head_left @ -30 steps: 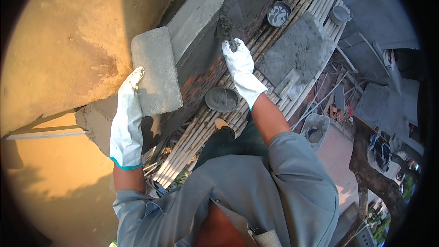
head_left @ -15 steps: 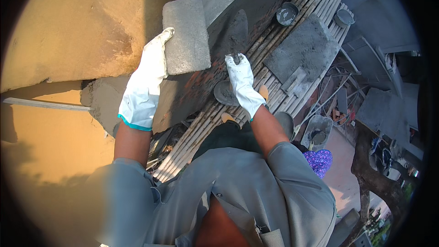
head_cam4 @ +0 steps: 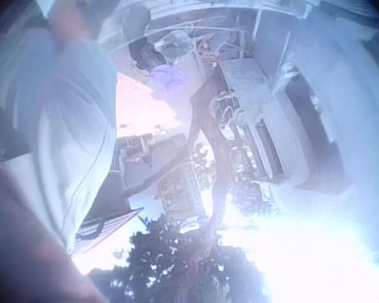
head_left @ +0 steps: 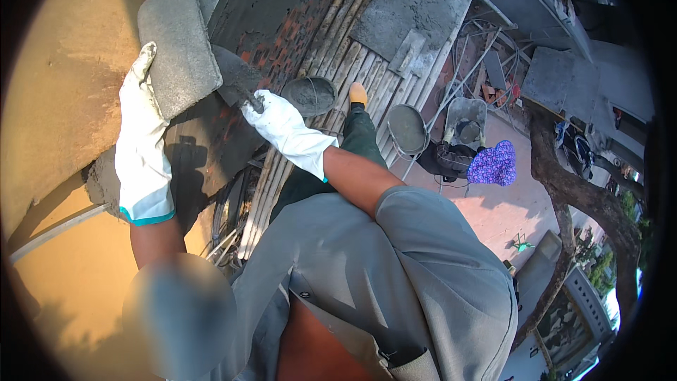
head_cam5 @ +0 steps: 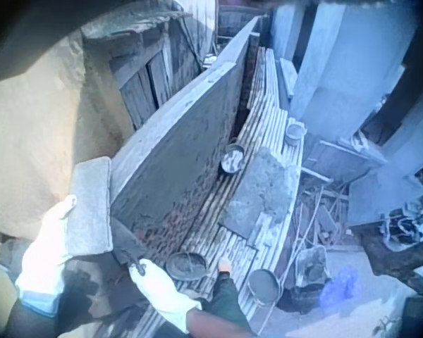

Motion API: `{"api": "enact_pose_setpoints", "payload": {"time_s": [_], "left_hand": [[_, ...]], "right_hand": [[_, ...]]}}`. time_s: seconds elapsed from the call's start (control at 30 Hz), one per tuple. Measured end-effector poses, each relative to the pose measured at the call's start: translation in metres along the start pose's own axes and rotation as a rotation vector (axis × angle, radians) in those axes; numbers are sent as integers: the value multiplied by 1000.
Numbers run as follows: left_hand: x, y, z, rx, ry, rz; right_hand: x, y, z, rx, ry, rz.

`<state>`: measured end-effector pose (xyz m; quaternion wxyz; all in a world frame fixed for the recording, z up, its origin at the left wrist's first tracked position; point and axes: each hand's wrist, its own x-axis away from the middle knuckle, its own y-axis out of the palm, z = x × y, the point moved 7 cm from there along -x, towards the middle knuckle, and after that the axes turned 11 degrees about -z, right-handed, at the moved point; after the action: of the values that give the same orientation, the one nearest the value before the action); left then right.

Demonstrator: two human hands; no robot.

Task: The person applies wet cement to a curved brick wall using a trowel and smooths it with a rectangular float. They repeatedly scoop cement from a nearby pile, spread it along the wall surface, and level the finish. Another worker is visible below assisting with materials.

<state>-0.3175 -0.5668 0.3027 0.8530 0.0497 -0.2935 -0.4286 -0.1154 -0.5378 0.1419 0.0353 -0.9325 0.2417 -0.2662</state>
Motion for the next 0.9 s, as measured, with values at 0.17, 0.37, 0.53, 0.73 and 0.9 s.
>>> {"api": "enact_pose_setpoints", "payload": {"time_s": [0.17, 0.37, 0.53, 0.73, 0.9], "left_hand": [[2, -18, 3, -82, 79, 158], [-1, -10, -1, -17, -5, 31], [8, 1, 4, -96, 20, 128], [18, 16, 8, -112, 97, 173], [53, 42, 25, -659, 482, 33]], "right_hand": [[9, -6, 14, -38, -3, 71], [-4, -2, 16, 88, -30, -66], [23, -14, 51, -36, 115, -95], [54, -97, 115, -116, 244, 120], [98, -150, 195, -612, 360, 321]]}}
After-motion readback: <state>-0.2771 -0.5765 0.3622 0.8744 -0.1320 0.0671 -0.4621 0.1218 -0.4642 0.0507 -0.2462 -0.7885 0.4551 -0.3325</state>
